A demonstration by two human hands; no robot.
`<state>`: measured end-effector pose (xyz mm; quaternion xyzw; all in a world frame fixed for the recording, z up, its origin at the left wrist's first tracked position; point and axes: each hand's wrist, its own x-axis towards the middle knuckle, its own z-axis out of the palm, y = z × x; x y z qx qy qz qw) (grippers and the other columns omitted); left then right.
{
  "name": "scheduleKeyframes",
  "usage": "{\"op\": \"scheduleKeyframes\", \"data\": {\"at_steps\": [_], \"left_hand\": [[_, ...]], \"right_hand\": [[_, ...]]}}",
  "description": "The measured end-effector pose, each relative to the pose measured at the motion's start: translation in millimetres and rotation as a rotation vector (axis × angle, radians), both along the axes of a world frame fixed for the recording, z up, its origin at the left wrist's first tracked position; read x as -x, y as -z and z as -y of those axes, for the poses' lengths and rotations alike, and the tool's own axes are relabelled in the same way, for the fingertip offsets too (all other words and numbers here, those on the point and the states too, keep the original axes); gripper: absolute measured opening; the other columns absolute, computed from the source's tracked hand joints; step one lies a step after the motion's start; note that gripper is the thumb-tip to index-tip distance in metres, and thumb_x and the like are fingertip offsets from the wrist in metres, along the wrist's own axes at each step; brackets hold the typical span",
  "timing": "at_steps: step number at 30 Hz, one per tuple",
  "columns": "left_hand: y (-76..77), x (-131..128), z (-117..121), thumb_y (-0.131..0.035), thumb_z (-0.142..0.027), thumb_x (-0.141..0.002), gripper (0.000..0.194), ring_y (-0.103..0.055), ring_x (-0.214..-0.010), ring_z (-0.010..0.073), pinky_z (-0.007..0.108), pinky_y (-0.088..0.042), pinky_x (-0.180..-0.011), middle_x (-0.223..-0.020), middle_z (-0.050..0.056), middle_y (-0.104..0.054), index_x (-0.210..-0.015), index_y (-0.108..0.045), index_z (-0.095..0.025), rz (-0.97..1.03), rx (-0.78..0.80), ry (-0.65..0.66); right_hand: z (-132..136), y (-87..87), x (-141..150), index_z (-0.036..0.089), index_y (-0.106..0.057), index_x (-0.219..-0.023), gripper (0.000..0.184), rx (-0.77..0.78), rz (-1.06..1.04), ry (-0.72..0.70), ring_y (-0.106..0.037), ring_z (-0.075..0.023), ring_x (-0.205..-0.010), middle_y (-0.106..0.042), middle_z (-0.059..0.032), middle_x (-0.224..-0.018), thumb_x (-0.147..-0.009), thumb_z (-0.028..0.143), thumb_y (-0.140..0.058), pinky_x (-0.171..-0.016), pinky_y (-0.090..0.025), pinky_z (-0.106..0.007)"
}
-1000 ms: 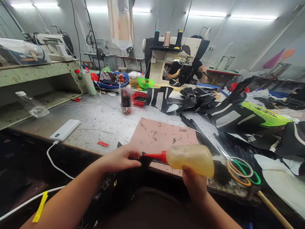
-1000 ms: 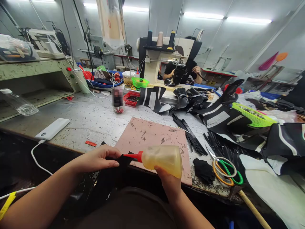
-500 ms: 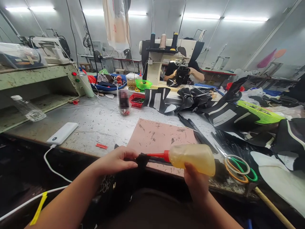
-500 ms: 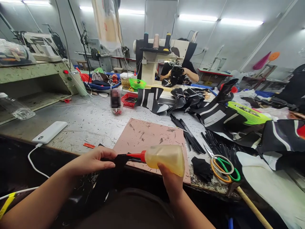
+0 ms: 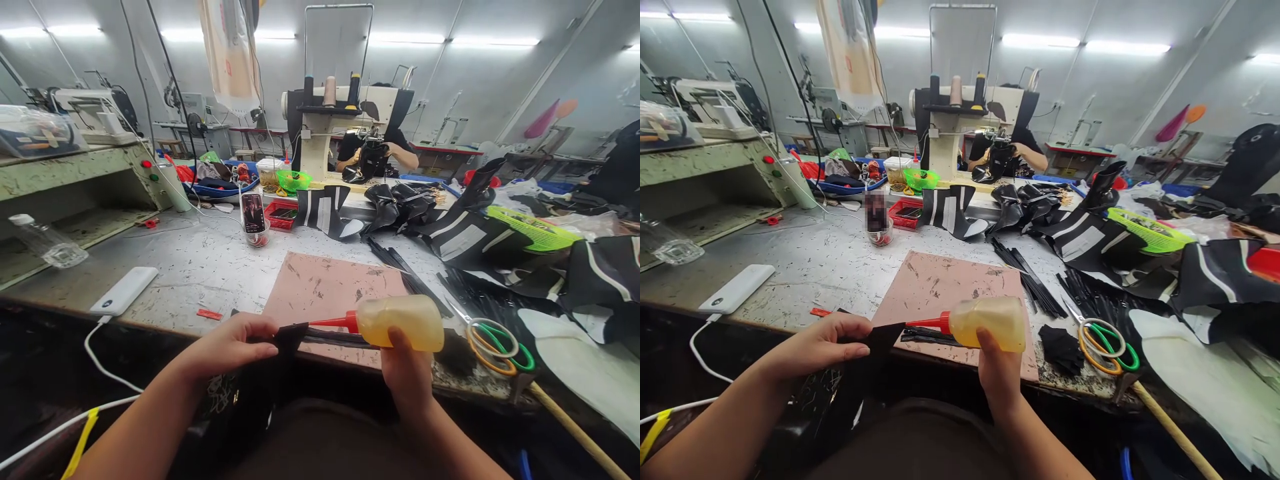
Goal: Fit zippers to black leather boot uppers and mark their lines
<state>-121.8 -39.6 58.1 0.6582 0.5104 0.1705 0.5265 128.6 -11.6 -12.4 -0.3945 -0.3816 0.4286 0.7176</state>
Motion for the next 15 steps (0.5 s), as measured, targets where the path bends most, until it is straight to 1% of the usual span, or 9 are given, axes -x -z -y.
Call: {"op": "scheduleKeyframes", "data": {"at_steps": [4,7,9,12,15], "left_hand": [[-1.1,-0.9,-0.9,-0.056,-0.033,-0.075,0.021,-0.058,-0.080,0.0161,0.023,-0.045,-0.071,-0.083,0.001,-0.065,-0.083,-0.061,-0.015,-0.023,-0.012,-0.007],[-0.9,-0.8,-0.6,-0.056,-0.033,-0.075,0.021,-0.058,-0.081,0.0160,0.023,-0.045,-0.071,-0.084,0.002,-0.065,-0.083,-0.061,-0.015,-0.002,-0.006,-0.004],[-0.4,0.5,0.6,-0.056,-0.035,-0.074,0.023,-0.059,-0.082,0.0173,0.025,-0.046,-0.073,-0.085,0.002,-0.065,-0.084,-0.061,-0.015,0.007,-0.001,-0.009],[0.8,2.9,2.2,-0.057,-0.038,-0.072,0.026,-0.059,-0.083,0.0188,0.027,-0.047,-0.074,-0.083,0.003,-0.066,-0.083,-0.060,-0.015,-0.015,-0.012,-0.039],[1.2,3.1,2.1,-0.057,-0.038,-0.072,0.025,-0.059,-0.082,0.0188,0.027,-0.047,-0.074,-0.083,0.002,-0.066,-0.082,-0.060,-0.015,-0.026,-0.024,-0.043]], "right_hand": [[0.7,-1.8,6.4,0.021,-0.059,-0.100,0.046,0.022,-0.101,-0.055,-0.064,-0.0213,-0.075,-0.068,-0.0040,-0.082,-0.060,0.043,-0.068,-0.075,-0.050,-0.040],[1.6,-1.1,10.6,0.020,-0.058,-0.103,0.051,0.029,-0.090,-0.103,-0.064,-0.0214,-0.077,-0.068,-0.0050,-0.084,-0.060,0.044,-0.069,-0.076,-0.049,-0.040],[1.0,0.7,9.5,0.020,-0.058,-0.103,0.051,0.037,-0.088,-0.104,-0.064,-0.0217,-0.078,-0.068,-0.0048,-0.084,-0.059,0.043,-0.069,-0.075,-0.049,-0.039],[-0.7,2.5,4.7,0.019,-0.059,-0.101,0.048,0.061,-0.144,-0.064,-0.063,-0.0212,-0.076,-0.067,-0.0031,-0.082,-0.059,0.040,-0.070,-0.071,-0.050,-0.038],[-0.2,1.7,4.3,0.020,-0.058,-0.100,0.047,0.037,-0.195,-0.056,-0.063,-0.0206,-0.076,-0.067,-0.0023,-0.082,-0.059,0.038,-0.071,-0.070,-0.050,-0.038]]}}
